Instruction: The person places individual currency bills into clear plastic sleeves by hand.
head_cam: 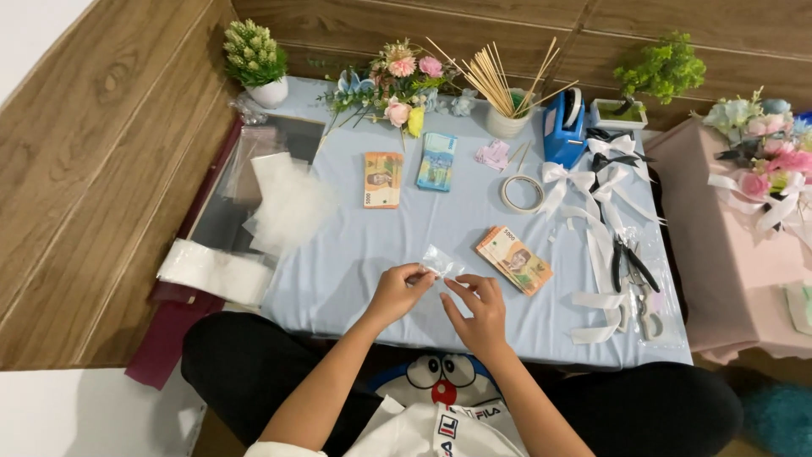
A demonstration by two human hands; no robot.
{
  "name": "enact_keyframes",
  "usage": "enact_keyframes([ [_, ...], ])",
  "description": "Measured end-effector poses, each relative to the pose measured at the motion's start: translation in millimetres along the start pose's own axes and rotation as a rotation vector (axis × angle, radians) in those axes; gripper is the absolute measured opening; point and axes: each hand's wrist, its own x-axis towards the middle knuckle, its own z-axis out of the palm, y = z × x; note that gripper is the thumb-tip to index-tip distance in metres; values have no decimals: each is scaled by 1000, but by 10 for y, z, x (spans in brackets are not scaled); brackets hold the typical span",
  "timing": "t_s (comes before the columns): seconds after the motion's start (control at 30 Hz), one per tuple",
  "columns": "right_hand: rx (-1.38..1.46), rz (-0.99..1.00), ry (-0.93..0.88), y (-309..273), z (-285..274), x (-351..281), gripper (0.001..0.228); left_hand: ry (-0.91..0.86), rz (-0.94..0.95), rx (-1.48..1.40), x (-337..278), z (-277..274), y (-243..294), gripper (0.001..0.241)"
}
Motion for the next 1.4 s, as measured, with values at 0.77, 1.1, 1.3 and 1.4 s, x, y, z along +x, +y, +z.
enact_keyframes([
  [0.77, 144, 299, -53, 37, 17, -63, 8, -133, 330, 285, -212, 95, -59, 21],
  [1.1, -60, 391, -8, 301, 49, -171, 5, -224, 292, 362, -244, 45, -10, 21],
  [1.3, 67, 666, -150, 418, -254, 87, 3, -327, 153, 344, -210, -151, 113, 21],
  [1.4, 394, 955, -269, 402, -413, 246, 11, -380, 81, 332, -242, -336, 325, 25],
])
